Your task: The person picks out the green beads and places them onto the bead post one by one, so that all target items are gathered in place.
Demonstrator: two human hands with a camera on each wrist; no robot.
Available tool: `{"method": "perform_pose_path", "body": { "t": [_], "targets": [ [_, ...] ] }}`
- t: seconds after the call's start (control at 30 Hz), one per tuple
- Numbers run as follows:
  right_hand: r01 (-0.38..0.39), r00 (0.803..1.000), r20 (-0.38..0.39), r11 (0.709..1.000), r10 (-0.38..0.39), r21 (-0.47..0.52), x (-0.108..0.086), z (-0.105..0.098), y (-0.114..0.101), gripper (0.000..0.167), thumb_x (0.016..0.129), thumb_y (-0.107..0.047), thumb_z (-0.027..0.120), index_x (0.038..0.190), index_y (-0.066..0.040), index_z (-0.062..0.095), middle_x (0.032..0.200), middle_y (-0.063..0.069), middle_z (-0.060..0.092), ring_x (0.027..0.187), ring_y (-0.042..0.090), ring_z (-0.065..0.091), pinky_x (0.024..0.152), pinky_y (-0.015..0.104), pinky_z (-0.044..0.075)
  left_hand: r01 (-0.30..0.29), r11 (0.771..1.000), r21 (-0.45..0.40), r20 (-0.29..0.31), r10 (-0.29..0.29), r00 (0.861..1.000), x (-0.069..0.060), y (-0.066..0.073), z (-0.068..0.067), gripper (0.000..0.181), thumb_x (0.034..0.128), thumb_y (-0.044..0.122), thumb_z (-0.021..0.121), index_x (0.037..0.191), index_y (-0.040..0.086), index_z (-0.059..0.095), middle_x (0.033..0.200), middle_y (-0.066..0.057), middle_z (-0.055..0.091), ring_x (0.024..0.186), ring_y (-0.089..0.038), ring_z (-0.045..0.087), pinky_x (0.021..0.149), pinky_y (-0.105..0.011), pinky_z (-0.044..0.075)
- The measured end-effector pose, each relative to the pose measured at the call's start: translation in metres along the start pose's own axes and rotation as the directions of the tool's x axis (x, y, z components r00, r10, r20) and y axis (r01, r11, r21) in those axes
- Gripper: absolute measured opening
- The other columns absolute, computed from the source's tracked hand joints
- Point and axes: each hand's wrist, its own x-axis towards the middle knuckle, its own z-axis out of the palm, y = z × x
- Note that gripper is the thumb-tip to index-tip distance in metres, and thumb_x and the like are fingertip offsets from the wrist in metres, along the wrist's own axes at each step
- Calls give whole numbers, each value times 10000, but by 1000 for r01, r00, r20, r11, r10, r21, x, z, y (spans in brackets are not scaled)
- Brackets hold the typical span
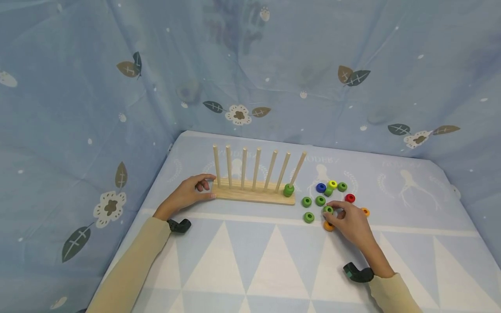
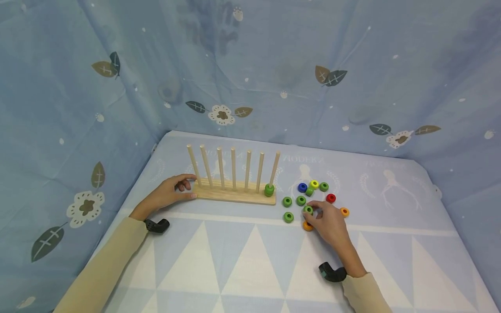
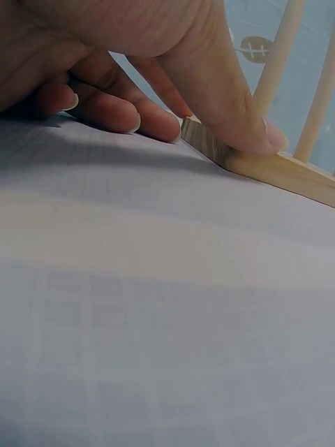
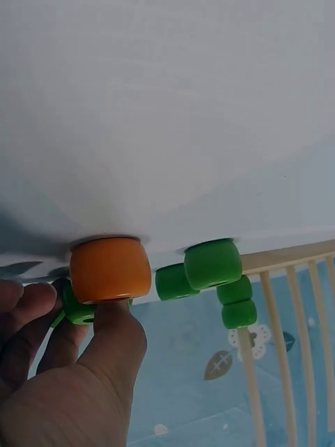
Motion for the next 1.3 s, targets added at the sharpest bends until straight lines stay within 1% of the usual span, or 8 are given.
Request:
{"method": "perform_pose_path", "body": {
  "t": [0.13,0.27,0.37,0.4,0.5,0.63,0.93,1.3],
  "targets": [
    [-3,1000,-20,1000,3,2,0,-1,1,296,905,-178,779,1171,-56,739,701,21,577,591,183,487,520,286,366,1,1000,-3,-2,-1,1000,0,-1,0,666,868,301,861,1443,112,583,1047,-85,601,919,-234,504,844,-411,410],
    [17,996,-84,1000,-16,8,-1,-1,3,304,897,-151,782,1180,-48,744,872,77,664,631,186,512,532,278,392,4,1000,-13,-1,-4,1000,-1,0,0,660,871,281,860,1441,98,582,1043,-96,598,919,-243,501,854,-423,406],
    [34,991,-132,999,-33,6,-3,-1,2,305,894,-128,781,1186,-48,745,999,114,670,682,192,528,549,272,401,9,1000,-12,1,-9,1000,-1,2,-1,661,868,284,863,1440,104,584,1040,-88,596,919,-243,501,859,-424,409],
    [38,989,-143,999,-37,5,-3,-1,1,307,894,-124,780,1189,-47,745,1009,122,665,695,196,533,552,271,403,9,1000,-10,1,-9,1000,-2,3,-1,663,868,287,863,1440,104,584,1039,-84,595,918,-242,500,859,-424,409],
    [46,987,-155,999,-45,6,-4,-3,-2,311,895,-118,782,1193,-40,741,1025,138,665,720,196,546,553,264,404,8,1000,-7,0,-8,1000,-2,3,-1,666,867,290,863,1442,104,583,1037,-80,595,917,-239,501,859,-423,412],
    [55,984,-169,998,-50,23,-4,-4,-4,327,887,-102,799,1198,-28,735,1043,154,697,712,192,553,527,258,400,3,1000,-8,1,-3,1000,-2,3,-1,664,868,285,862,1442,102,582,1037,-83,596,914,-240,501,856,-423,412],
    [49,979,-197,998,-41,32,-5,-6,-5,312,870,-115,833,1160,-42,747,996,134,708,691,187,538,501,256,381,-1,1000,4,1,1,1000,-1,3,0,663,868,301,862,1438,106,586,1035,-80,601,910,-238,503,846,-415,412],
    [99,966,-243,995,-88,31,-7,-6,-6,304,862,-84,831,1155,-65,752,972,99,688,694,165,537,500,246,375,-14,1000,-5,1,14,1000,1,0,0,652,875,284,856,1436,93,585,1037,-98,601,908,-242,493,841,-417,398]
  ]
}}
